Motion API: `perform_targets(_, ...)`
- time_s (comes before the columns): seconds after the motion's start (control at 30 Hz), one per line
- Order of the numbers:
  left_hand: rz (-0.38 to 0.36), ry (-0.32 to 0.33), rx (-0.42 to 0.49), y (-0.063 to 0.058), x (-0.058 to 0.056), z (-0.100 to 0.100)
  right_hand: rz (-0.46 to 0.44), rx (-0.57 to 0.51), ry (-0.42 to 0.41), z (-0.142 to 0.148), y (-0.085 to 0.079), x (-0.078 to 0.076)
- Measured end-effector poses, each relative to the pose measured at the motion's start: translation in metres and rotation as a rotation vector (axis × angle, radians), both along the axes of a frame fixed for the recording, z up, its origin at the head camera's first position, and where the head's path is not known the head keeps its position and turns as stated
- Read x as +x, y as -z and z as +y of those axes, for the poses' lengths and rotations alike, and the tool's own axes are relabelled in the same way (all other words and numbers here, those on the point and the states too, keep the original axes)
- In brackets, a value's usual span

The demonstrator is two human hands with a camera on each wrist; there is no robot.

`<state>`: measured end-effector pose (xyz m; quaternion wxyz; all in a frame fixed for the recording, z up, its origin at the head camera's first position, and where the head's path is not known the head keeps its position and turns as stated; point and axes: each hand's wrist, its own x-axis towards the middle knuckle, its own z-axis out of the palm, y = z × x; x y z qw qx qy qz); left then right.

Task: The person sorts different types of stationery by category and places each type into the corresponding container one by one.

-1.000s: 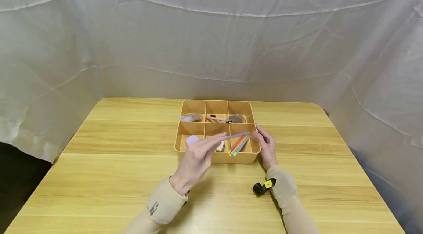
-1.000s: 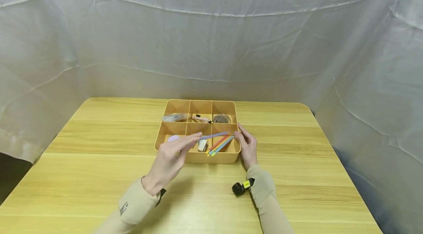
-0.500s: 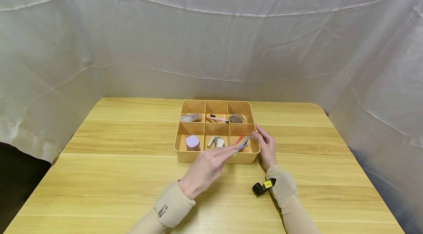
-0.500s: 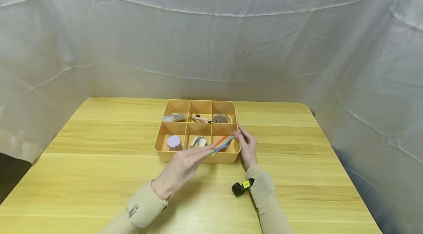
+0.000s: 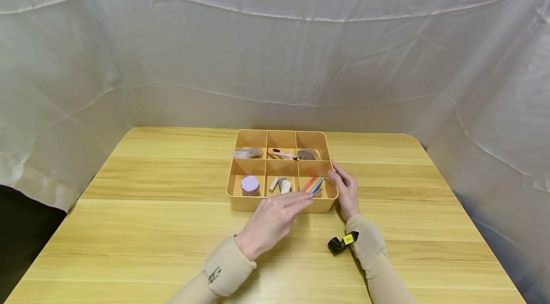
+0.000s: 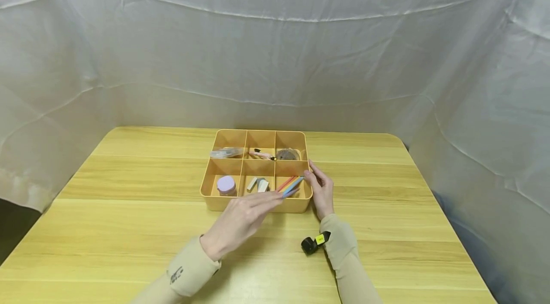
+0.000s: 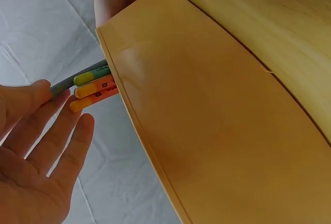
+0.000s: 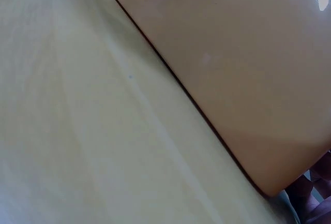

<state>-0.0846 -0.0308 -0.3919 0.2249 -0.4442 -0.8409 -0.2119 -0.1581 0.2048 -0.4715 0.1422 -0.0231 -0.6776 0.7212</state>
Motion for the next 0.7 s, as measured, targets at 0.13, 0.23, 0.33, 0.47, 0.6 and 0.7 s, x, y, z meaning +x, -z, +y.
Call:
perform_targets(0.13, -0.005, 0.007, 0.036, -0.002, -0.003, -0.002, -0.008, 0.014, -0.006, 0.001, 0.000, 0.001)
perform_targets(0.23, -0.032, -0.011, 0.082, -0.006, -0.008, -0.008, -0.013, 0.021, -0.009, 0.001, -0.001, 0.001)
perform_targets(0.33, -0.096, -0.056, 0.125, -0.010, -0.015, -0.019, -0.015, 0.017, -0.012, 0.001, -0.001, 0.000)
perform_targets(0.47, -0.202, -0.140, 0.192, -0.014, -0.026, -0.036, -0.017, 0.007, -0.018, 0.000, -0.002, -0.001)
perform_targets(0.6, -0.306, -0.204, 0.282, -0.015, -0.038, -0.054, -0.031, 0.012, -0.017, 0.001, -0.005, 0.000)
perform_targets(0.7, -0.392, -0.206, 0.379, -0.015, -0.047, -0.066, -0.023, -0.002, 0.006, 0.003, -0.010, 0.000)
